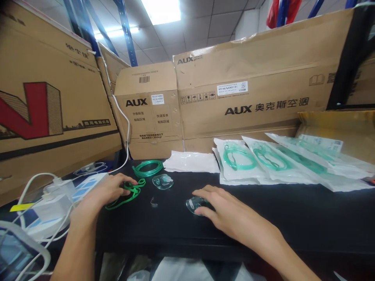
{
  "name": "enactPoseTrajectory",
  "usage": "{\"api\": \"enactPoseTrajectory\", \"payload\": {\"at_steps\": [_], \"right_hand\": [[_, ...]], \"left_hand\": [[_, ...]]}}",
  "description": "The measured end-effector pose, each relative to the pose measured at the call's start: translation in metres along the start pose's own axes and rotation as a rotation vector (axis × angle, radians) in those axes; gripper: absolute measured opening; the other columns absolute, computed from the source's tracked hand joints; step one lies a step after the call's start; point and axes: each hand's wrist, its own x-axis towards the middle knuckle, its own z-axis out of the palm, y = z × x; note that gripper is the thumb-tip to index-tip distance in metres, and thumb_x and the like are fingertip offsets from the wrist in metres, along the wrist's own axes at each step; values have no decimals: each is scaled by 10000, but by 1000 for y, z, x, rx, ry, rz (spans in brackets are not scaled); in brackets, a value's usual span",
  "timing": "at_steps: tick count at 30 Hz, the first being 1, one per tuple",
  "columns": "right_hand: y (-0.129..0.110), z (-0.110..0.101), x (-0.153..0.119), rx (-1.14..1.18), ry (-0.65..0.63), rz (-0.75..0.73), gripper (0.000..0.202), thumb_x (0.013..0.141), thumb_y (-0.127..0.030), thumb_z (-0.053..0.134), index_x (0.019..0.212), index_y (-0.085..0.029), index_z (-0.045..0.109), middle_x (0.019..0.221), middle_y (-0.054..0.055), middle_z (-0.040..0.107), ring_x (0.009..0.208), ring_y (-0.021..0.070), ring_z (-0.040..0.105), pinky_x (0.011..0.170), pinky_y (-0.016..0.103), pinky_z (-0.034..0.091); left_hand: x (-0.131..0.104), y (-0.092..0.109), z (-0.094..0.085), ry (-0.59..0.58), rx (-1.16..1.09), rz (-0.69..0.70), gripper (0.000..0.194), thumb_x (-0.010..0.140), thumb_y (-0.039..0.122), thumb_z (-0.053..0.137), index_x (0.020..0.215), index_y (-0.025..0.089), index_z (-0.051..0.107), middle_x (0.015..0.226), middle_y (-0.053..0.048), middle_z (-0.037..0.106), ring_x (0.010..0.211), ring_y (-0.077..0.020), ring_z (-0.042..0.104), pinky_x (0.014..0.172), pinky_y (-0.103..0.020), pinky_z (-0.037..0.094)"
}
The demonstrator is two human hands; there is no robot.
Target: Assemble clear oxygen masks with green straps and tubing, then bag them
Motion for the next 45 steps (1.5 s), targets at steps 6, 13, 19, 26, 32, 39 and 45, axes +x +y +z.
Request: {"api": "enactPoseTrajectory", "payload": {"at_steps": [6,13,19,26,32,39,45], "right_hand": [[0,0,1,25,-15,-10,602,943,-708,470,1468,-415,506,1544,-23,506,1504,276,338,1228,450,288],[1,-1,0,18,-30,8,586,939,-718,470,1465,-461,484,1558,-50,481,1504,248,338,1229,447,281],[-1,-3,0,11,-51,13,576,938,-729,455,1464,-495,466,1559,-73,474,1504,236,336,1223,439,289],[-1,-2,-2,14,-43,13,588,933,-736,456,1468,-492,462,1562,-68,473,1510,240,323,1222,439,285],[-3,-4,-1,35,-50,20,589,940,-715,467,1470,-459,481,1562,-38,476,1509,266,324,1221,442,279],[-4,-4,-3,44,-39,10,577,949,-694,474,1470,-446,488,1559,-24,480,1504,273,334,1220,450,277],[-3,-5,-2,20,-38,-19,562,967,-673,463,1474,-432,477,1540,-27,503,1483,251,370,1204,437,304]], "left_hand": [[4,2,-1,-7,-2,-14,177,733,351,763,894,288,801,770,-9,719,824,-213,679,732,-238,454],[6,4,-2,8,-11,-5,189,784,377,693,906,279,799,834,-24,740,823,-216,677,674,-240,420],[8,2,-3,-14,-22,3,212,813,398,651,923,290,797,836,-23,738,813,-217,671,670,-250,424],[6,-1,-1,-93,-47,2,232,717,328,738,937,305,807,869,0,745,839,-209,682,693,-236,453],[6,0,2,-134,-121,5,187,723,235,689,885,277,772,871,38,768,785,-159,700,670,-202,473],[5,1,1,-63,-154,19,157,768,263,679,906,265,753,891,32,786,800,-173,706,668,-218,469],[-9,24,-21,291,-34,8,277,927,367,547,1105,268,735,1017,-57,764,965,-306,669,740,-335,431]]}}
